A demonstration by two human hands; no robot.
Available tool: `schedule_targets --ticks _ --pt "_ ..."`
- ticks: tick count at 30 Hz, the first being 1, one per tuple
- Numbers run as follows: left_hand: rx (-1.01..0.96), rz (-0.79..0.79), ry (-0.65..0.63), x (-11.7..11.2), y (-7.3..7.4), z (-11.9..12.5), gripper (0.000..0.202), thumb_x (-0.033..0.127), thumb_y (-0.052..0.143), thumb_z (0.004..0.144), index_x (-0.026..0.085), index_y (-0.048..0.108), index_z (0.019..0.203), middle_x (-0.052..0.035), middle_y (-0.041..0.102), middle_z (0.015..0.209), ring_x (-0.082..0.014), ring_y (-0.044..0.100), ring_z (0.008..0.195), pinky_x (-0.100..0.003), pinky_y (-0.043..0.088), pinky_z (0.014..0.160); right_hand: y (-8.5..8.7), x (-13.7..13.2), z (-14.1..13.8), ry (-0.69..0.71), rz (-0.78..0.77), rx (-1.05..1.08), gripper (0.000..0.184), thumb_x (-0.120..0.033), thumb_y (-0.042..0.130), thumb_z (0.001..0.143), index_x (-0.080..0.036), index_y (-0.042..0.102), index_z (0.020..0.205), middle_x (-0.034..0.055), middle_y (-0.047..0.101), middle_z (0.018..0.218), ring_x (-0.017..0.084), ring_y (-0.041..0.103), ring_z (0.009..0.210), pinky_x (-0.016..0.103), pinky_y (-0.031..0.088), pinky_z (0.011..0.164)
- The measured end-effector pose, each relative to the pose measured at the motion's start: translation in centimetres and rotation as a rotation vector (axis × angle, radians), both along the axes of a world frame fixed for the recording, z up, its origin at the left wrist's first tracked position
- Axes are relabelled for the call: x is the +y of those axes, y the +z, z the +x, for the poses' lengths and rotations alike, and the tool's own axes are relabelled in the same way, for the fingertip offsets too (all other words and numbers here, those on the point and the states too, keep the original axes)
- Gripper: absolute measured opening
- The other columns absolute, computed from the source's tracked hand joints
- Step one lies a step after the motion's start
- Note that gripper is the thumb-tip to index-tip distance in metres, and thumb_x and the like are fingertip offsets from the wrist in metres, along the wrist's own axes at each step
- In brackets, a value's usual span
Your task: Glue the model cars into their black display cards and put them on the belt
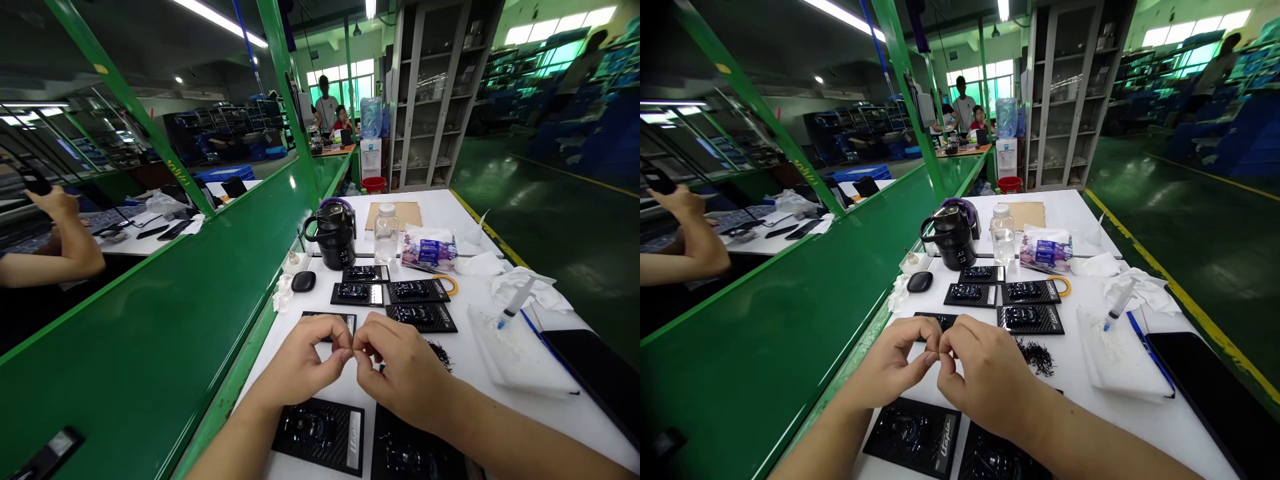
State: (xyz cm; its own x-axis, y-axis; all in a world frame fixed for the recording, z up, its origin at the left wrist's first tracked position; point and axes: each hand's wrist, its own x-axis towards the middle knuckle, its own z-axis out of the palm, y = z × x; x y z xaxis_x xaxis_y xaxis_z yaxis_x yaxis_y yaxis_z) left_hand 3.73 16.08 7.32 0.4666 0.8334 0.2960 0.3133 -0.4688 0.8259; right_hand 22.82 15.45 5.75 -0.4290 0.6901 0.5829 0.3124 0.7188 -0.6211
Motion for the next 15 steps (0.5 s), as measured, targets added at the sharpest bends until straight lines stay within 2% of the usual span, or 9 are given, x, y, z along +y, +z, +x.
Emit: schedule_targets --ticks 5,9,12,15 --pt "-0.036 0.011 0.001 0.1 0.0 0.2 0.010 0.018 0.061 0.081 0.018 0.056 0.072 0.0005 0.056 0.066 -0.0126 0.051 0.063 -0.025 0.041 0.063 0.2 -0.9 -0.2 -0.107 0.104 -0.085 0.013 -0.008 0.046 0.083 -0.020 0.046 0.078 0.0008 0.049 0.073 0.015 0.047 0.064 0.030 0.034 0.057" --pt "-0.062 -0.025 0.012 0.1 -0.1 0.4 0.010 0.018 0.062 0.079 0.018 0.056 0.071 0.0006 0.056 0.065 -0.0124 0.050 0.061 -0.025 0.041 0.060 0.3 -1.1 -0.4 -0.142 0.100 -0.071 0.014 -0.008 0.045 0.084 -0.020 0.047 0.076 0.0008 0.050 0.071 0.014 0.046 0.060 0.029 0.033 0.055" --pt "-0.084 -0.071 0.032 0.0 -0.3 0.5 0.010 0.019 0.061 0.080 0.018 0.057 0.071 0.0002 0.056 0.064 -0.0125 0.050 0.061 -0.025 0.041 0.060 0.6 -1.1 -0.6 -0.133 -0.018 0.009 0.013 -0.009 0.046 0.082 -0.020 0.047 0.075 -0.0005 0.049 0.070 0.013 0.046 0.059 0.028 0.033 0.054" --pt "-0.120 -0.128 0.041 -0.1 -0.5 0.6 0.011 0.022 0.060 0.080 0.017 0.056 0.071 -0.0002 0.057 0.065 -0.0123 0.050 0.061 -0.024 0.042 0.058 0.9 -1.3 -0.8 -0.106 -0.263 0.127 0.011 -0.012 0.051 0.079 -0.020 0.048 0.072 -0.0020 0.050 0.068 0.013 0.046 0.060 0.027 0.035 0.055"
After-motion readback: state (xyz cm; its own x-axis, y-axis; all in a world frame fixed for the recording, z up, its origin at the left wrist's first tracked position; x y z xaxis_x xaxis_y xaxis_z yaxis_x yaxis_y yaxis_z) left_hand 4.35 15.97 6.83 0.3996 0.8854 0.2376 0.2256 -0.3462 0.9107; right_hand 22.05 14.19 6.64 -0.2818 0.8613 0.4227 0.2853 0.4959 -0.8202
